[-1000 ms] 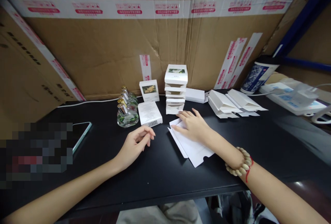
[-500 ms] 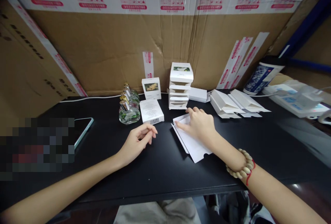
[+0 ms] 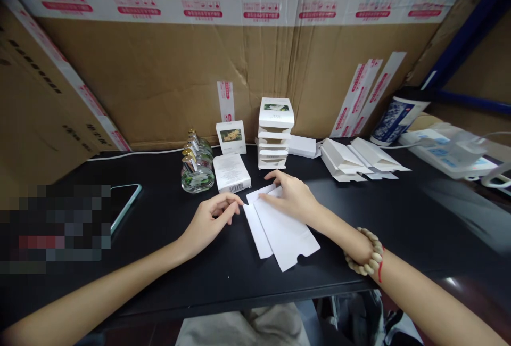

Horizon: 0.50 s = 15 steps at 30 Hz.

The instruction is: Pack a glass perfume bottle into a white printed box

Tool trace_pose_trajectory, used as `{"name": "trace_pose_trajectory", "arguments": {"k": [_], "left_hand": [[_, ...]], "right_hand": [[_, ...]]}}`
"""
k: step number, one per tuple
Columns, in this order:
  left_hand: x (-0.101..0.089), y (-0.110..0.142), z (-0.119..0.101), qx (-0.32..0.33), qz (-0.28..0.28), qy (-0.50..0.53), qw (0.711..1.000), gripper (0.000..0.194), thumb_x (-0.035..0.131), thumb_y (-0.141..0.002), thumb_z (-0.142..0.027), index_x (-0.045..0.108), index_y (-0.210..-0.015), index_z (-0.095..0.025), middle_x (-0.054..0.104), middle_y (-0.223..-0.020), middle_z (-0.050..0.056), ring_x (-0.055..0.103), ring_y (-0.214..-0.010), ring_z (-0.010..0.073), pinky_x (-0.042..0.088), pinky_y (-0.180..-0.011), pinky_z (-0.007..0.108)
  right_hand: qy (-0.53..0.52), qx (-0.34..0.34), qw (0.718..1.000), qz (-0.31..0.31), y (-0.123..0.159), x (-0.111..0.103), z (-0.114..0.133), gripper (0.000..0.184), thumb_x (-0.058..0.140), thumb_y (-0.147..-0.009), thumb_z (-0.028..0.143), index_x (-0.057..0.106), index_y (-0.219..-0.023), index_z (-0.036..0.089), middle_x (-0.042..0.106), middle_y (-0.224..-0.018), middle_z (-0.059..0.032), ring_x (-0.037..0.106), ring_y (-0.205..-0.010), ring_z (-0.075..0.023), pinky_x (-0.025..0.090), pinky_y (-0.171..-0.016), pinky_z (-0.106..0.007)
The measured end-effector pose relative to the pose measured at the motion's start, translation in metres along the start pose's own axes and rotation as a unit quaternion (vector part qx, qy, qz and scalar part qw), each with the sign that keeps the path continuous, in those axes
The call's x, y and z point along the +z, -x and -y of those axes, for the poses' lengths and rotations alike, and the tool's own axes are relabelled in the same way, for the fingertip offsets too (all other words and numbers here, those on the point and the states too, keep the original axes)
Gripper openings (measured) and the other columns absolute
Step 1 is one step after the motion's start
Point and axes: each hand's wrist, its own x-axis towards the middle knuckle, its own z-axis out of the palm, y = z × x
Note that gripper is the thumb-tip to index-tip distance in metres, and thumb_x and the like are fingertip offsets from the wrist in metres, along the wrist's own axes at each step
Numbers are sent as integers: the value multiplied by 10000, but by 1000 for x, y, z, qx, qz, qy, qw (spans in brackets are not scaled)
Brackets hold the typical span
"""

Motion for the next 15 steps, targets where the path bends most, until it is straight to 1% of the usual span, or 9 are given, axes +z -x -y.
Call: {"name": "trace_pose_trajectory", "arguments": {"k": [4, 7, 9, 10, 12, 13, 15], "left_hand": [[2, 0, -1, -1, -17, 17, 1000, 215, 507, -856, -382, 563, -886, -176, 564, -815, 5, 496, -610, 90, 385, -556, 214], [2, 0, -1, 2, -35, 23, 999, 233, 544, -838, -387, 518, -953, -186, 560, -935, 14, 502, -628, 82, 374, -546, 208], [1, 1, -1, -5, -25, 43, 999, 257, 537, -846, -392, 493, -1014, -201, 559, -1026, 23, 535, -682, 93, 387, -566, 208], [1, 2, -1, -8, -14, 53, 998, 273, 527, -856, -395, 481, -1053, -212, 560, -1063, 25, 556, -729, 105, 407, -601, 214], [0, 3, -1, -5, 0, 62, 998, 316, 508, -874, -390, 448, -1145, -238, 553, -1138, 27, 579, -880, 139, 441, -737, 242], [-1, 3, -1, 3, 1, 60, 998, 340, 503, -880, -381, 431, -1185, -250, 539, -1186, 27, 565, -981, 157, 432, -825, 263], [-1, 4, -1, 23, -11, 60, 998, 371, 495, -888, -361, 409, -1235, -259, 501, -1270, 30, 490, -1149, 180, 370, -966, 296]], "right_hand": [[-115, -45, 992, -19, -4, 2, -3, 315, 586, -800, 378, 594, -1046, 183, 563, -824, -29, 551, -734, -153, 436, -668, -290], [-199, -23, 979, -40, -3, 1, 4, 317, 581, -799, 381, 583, -1039, 175, 475, -770, 1, 492, -622, -112, 422, -549, -251], [-253, -2, 966, -50, -1, 1, 10, 309, 569, -815, 396, 557, -1049, 194, 419, -762, 18, 459, -572, -93, 390, -464, -222], [-274, -1, 960, -57, 0, 2, 12, 285, 564, -825, 393, 543, -1036, 202, 415, -778, 17, 460, -576, -90, 381, -445, -212], [-304, -20, 950, -73, 1, 3, 15, 210, 564, -841, 366, 517, -964, 202, 440, -830, 8, 473, -613, -86, 385, -456, -200], [-316, -31, 945, -77, 1, 4, 16, 183, 564, -849, 352, 502, -924, 197, 456, -852, 4, 473, -624, -83, 385, -467, -196], [-326, -57, 941, -73, 2, 6, 17, 162, 564, -862, 333, 487, -875, 191, 481, -870, -4, 474, -641, -81, 391, -493, -193]]}}
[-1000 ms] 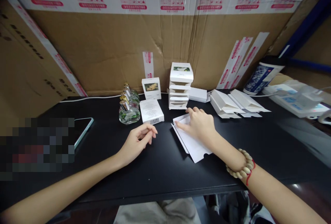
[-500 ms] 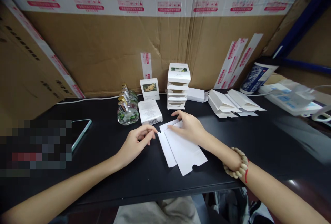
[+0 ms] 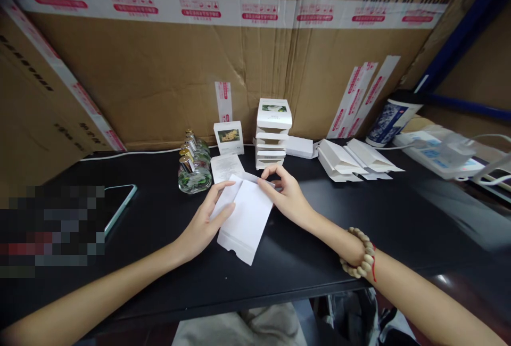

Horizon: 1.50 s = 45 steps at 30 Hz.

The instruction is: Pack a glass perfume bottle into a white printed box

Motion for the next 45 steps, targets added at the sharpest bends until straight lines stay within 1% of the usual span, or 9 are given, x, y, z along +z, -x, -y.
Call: {"name": "trace_pose_trajectory", "arguments": {"k": [5, 8, 11, 16, 19, 27, 33, 37, 45], "left_hand": [[2, 2, 4, 3, -70, 50, 996, 350, 440, -909, -337, 413, -1239, -221, 471, -1313, 67, 463, -1198, 202, 354, -1012, 332], [4, 3, 6, 26, -114, 49, 992, 364, 419, -925, -327, 386, -1272, -221, 436, -1355, 72, 434, -1238, 195, 334, -1042, 331], [6, 5, 4, 64, -138, 24, 988, 413, 396, -945, -312, 320, -1342, -229, 365, -1424, 71, 345, -1323, 177, 268, -1096, 314], [6, 9, 3, 65, -65, 12, 996, 555, 364, -962, -343, 133, -1455, -237, 214, -1522, 69, 240, -1389, 181, 220, -1126, 303], [5, 10, 2, 67, -27, 18, 997, 523, 319, -978, -366, 140, -1462, -279, 184, -1537, 29, 217, -1398, 176, 184, -1139, 305], [5, 7, -1, 37, -17, 104, 994, 515, 399, -951, -399, 232, -1411, -238, 446, -1387, 92, 489, -1212, 196, 429, -963, 293], [4, 6, -2, 22, 24, 147, 989, 601, 464, -926, -372, 174, -1440, -258, 514, -1320, 89, 535, -1157, 190, 460, -934, 293], [6, 6, -1, 22, 34, 146, 988, 641, 505, -902, -355, 187, -1452, -271, 537, -1277, 91, 594, -1035, 174, 484, -885, 286], [5, 3, 3, -19, 32, 124, 992, 809, 536, -878, -368, 13, -1489, -286, 599, -1107, 50, 602, -916, 163, 513, -739, 232]], "right_hand": [[80, -49, 995, 44, 2, -2, 4, 132, 578, -860, 322, 588, -907, 199, 505, -1051, -68, 516, -942, -167, 422, -495, -165], [99, -30, 993, 52, 3, -3, 8, 212, 548, -879, 348, 584, -1049, 225, 487, -1135, -75, 536, -916, -162, 482, -510, -180], [49, 13, 997, 50, 4, -3, 7, 254, 515, -895, 386, 524, -1088, 220, 485, -1114, -70, 558, -844, -144, 540, -547, -215], [-44, 20, 995, 87, 4, -1, 1, 196, 479, -917, 392, 515, -989, 214, 437, -1009, -40, 508, -804, -116, 563, -560, -205], [-81, 16, 992, 96, 4, 1, -1, 181, 494, -909, 386, 502, -957, 212, 411, -981, -29, 494, -768, -99, 561, -555, -198], [-82, 20, 993, 85, 3, 3, -1, 210, 510, -891, 403, 499, -940, 199, 423, -971, -30, 478, -697, -83, 526, -490, -181], [-72, 9, 995, 69, 2, 0, -1, 231, 513, -894, 370, 467, -1072, 230, 458, -1054, -44, 488, -685, -82, 511, -486, -176], [-52, 6, 998, 39, 3, -2, -1, 379, 522, -889, 354, 385, -1238, 296, 439, -1108, -50, 504, -665, -82, 497, -460, -182], [12, -24, 998, 56, 1, -4, 2, 275, 465, -919, 355, 612, -1128, 253, 529, -1127, -74, 555, -803, -138, 500, -482, -185]]}}
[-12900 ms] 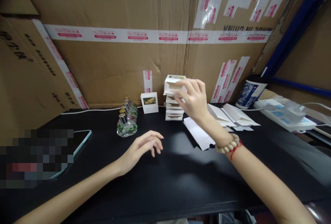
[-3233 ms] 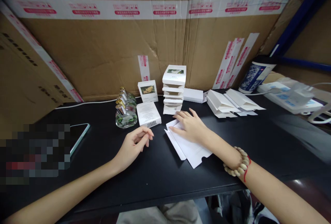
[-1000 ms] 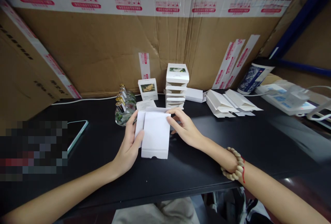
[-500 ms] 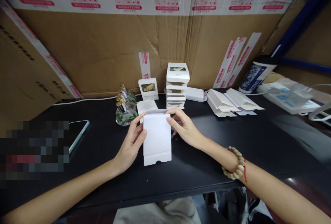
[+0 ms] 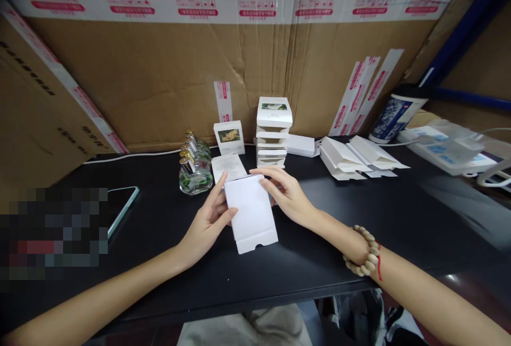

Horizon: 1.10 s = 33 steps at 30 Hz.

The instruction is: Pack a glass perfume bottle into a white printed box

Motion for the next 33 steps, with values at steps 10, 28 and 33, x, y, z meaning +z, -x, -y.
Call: {"name": "trace_pose_trajectory", "arguments": {"k": [10, 28, 33], "left_hand": [[2, -2, -7, -50, -37, 30, 998, 610, 509, -859, -476, 350, -1393, -226, 599, -888, 35, 579, -659, 124, 510, -518, 197], [1, -10, -6, -157, -95, 284, 941, 393, 574, -866, -410, 445, -1213, -278, 623, -1063, 25, 634, -735, 106, 533, -623, 209], [3, -6, -13, -150, -42, 244, 957, 464, 553, -883, -385, 382, -1303, -289, 616, -1049, 46, 634, -726, 121, 556, -575, 235]], "right_hand": [[-11, 38, 999, 28, -1, 1, -5, 297, 498, -896, 395, 619, -1116, 237, 568, -1037, -71, 576, -720, -132, 511, -478, -207], [157, -156, 972, 75, 10, 8, -3, 919, 715, -734, 316, 139, -1450, 332, 181, -1468, -133, 433, -1238, -293, 551, -783, -337], [172, -217, 961, 20, 7, 12, -16, 873, 683, -767, 343, 140, -1450, 346, 233, -1456, -116, 310, -1328, -321, 508, -888, -436]]}}
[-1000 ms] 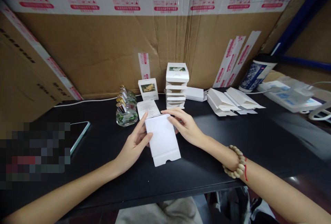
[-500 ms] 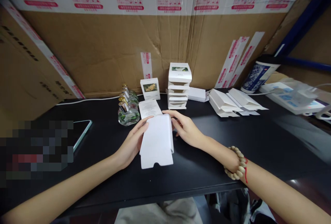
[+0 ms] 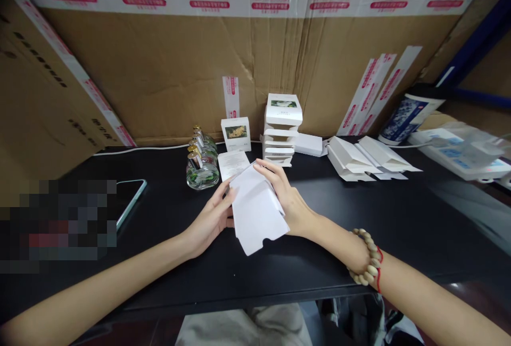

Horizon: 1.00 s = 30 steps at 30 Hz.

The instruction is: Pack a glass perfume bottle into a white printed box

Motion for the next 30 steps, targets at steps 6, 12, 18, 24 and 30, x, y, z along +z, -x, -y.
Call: {"name": "trace_pose_trajectory", "arguments": {"k": [6, 12, 18, 24, 30], "left_hand": [[2, 3, 1, -5, 13, -36, 999, 381, 535, -887, -397, 447, -1198, -195, 620, -932, 52, 627, -713, 128, 554, -553, 230], [-1, 1, 8, 5, 26, -83, 996, 443, 610, -821, -442, 501, -1157, -174, 600, -846, 29, 596, -688, 112, 527, -525, 185], [2, 3, 9, 29, 78, -163, 983, 454, 557, -828, -511, 600, -1050, -117, 587, -828, 51, 575, -711, 123, 506, -503, 172], [-2, 5, 8, 76, 37, -261, 962, 485, 397, -900, -515, 607, -1046, -103, 575, -818, 67, 566, -661, 137, 510, -489, 233], [-21, -4, -9, 285, -111, -533, 789, 283, 416, -900, -273, 604, -1104, -215, 561, -1092, 53, 556, -784, 121, 461, -581, 209]], "right_hand": [[-6, -18, 1000, 19, 0, 0, 0, 1172, 785, -603, 468, 25, -1479, 301, 184, -1490, -131, 309, -1324, -353, 509, -882, -458], [26, 24, 999, 6, -3, -2, 16, 945, 723, -649, 472, 200, -1408, 265, 258, -1443, -158, 345, -1308, -344, 552, -620, -333], [15, -43, 996, -81, -8, -2, 19, 657, 670, -700, 467, 368, -1247, 263, 448, -1293, -134, 438, -1235, -335, 491, -868, -476], [-10, 32, 991, -126, -5, 1, 12, 777, 746, -607, 456, 361, -1261, 290, 478, -1235, -99, 499, -1157, -320, 429, -983, -489], [-137, 177, 962, -157, -6, -6, 8, 641, 659, -722, 429, 346, -1251, 245, 515, -1147, -108, 522, -1102, -277, 391, -997, -494]]}}
